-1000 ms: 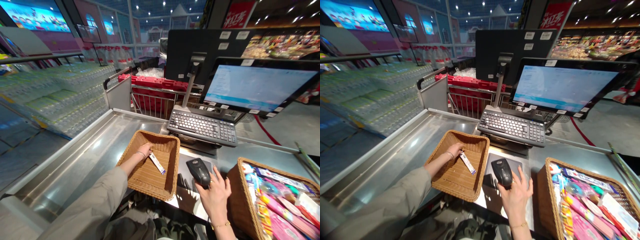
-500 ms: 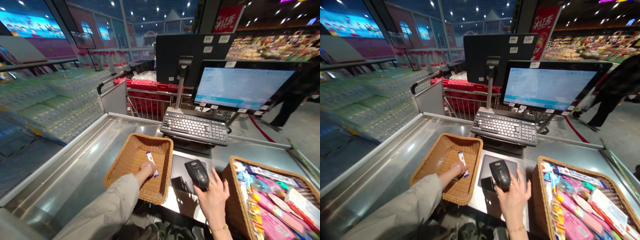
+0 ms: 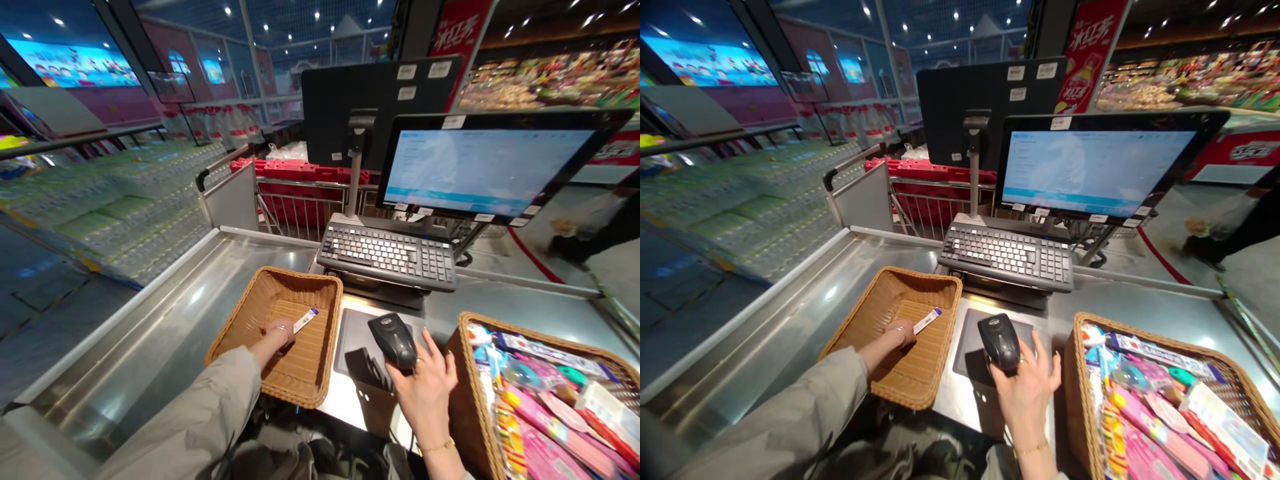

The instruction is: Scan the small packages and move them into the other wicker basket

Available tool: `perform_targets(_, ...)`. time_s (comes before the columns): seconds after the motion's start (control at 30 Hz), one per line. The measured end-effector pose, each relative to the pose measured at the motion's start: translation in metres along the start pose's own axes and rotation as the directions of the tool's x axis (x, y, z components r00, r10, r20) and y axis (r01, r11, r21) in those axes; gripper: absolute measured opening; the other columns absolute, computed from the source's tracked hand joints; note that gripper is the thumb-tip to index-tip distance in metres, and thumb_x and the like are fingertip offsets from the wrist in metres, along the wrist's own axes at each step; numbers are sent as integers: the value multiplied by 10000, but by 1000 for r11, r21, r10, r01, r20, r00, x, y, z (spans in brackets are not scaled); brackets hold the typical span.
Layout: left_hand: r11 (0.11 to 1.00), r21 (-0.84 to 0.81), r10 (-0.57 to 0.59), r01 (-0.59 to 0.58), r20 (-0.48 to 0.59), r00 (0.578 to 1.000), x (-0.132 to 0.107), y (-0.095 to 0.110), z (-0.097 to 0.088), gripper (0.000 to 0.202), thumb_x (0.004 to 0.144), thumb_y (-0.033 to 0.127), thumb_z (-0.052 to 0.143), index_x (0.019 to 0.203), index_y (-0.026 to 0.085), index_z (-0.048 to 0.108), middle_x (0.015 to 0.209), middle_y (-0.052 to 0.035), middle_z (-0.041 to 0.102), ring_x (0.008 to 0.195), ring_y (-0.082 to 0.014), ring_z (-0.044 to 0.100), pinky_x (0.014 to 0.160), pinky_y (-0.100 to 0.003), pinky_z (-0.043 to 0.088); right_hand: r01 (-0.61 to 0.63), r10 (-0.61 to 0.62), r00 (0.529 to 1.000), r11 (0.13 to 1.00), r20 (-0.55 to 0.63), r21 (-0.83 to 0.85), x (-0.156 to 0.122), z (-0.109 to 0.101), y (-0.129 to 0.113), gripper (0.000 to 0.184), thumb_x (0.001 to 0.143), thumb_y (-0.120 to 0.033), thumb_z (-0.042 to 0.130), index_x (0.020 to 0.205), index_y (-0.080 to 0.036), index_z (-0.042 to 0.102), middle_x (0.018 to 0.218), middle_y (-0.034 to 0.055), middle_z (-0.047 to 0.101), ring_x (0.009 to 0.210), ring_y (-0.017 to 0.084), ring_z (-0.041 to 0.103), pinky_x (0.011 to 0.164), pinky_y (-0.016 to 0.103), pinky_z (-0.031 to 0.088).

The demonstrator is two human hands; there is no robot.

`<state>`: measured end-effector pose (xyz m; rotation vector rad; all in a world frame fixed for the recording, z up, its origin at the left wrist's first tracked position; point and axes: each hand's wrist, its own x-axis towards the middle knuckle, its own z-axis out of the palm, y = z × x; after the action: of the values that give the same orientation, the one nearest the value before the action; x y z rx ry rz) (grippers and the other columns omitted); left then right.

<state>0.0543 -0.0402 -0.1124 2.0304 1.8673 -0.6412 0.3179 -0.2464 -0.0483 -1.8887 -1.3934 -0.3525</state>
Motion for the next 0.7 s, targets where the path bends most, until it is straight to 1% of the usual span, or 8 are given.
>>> perform_targets(0.07, 999, 44, 0, 3, -61, 998, -5, -5, -9, 363, 832, 302, 656, 1150, 136, 599, 1199, -146, 606, 1108, -293, 570, 955, -567, 439, 13, -13, 1000, 1000, -1, 14, 2, 1, 0, 232, 796, -417, 568, 811, -196, 640, 988, 83, 718, 1221, 317, 503, 1062, 597, 204)
perform_targets(0.13, 996, 80, 41, -30, -142, 989, -13, -10, -17, 392, 757, 246, 689, 1131, 146, 626, 1247, -188, 595, 1193, -358, 507, 1009, -690, 299, 33, -33, 999, 999, -11, 20, 4, 2, 0, 222, 790, -410, 577, 763, -196, 632, 976, 87, 718, 1216, 321, 507, 1057, 596, 215)
perform_targets(0.17, 994, 94, 72, -55, -183, 981, -18, -12, -21, 408, 742, 229, 678, 1142, 163, 627, 1287, -191, 575, 1238, -371, 467, 1023, -723, 233, 45, -44, 999, 999, -16, 20, 6, 2, -1, 222, 789, -407, 579, 739, -197, 626, 971, 88, 718, 1209, 321, 511, 1054, 593, 223)
perform_targets(0.27, 984, 129, 153, -121, -283, 947, -33, -17, -31, 440, 747, 211, 619, 1187, 205, 608, 1404, -154, 496, 1353, -366, 339, 1051, -746, 106, 76, -76, 997, 997, -25, 15, 10, 3, -4, 224, 792, -403, 573, 709, -201, 617, 966, 84, 719, 1196, 318, 518, 1043, 583, 243)
perform_targets(0.4, 974, 156, 213, -165, -371, 904, -51, -21, -41, 461, 735, 223, 611, 1196, 225, 607, 1493, -112, 399, 1424, -372, 196, 1069, -738, -2, 96, -95, 995, 995, -29, 13, 13, 3, -9, 235, 797, -409, 553, 701, -205, 620, 963, 83, 720, 1192, 321, 516, 1032, 580, 249)
perform_targets(0.47, 969, 165, 235, -181, -418, 877, -59, -23, -44, 435, 749, 230, 591, 1183, 221, 616, 1501, -104, 389, 1432, -372, 175, 1071, -736, -36, 97, -96, 995, 995, -28, 14, 13, 2, -11, 247, 801, -416, 539, 697, -207, 620, 964, 84, 720, 1189, 321, 518, 1032, 577, 248)
perform_targets(0.6, 959, 178, 282, -220, -518, 808, -72, -24, -50, 356, 767, 243, 571, 1114, 212, 646, 1489, -94, 408, 1429, -372, 188, 1062, -750, -70, 103, -103, 994, 995, -32, 16, 13, 0, -14, 259, 809, -421, 524, 692, -208, 615, 964, 80, 722, 1195, 318, 517, 1036, 569, 243)
perform_targets(0.7, 954, 181, 301, -241, -569, 765, -81, -23, -54, 300, 781, 253, 570, 1066, 216, 654, 1489, -80, 410, 1430, -374, 183, 1058, -756, -89, 99, -98, 995, 995, -33, 21, 11, -4, -16, 249, 804, -413, 529, 686, -210, 612, 968, 75, 723, 1198, 319, 516, 1041, 567, 235)
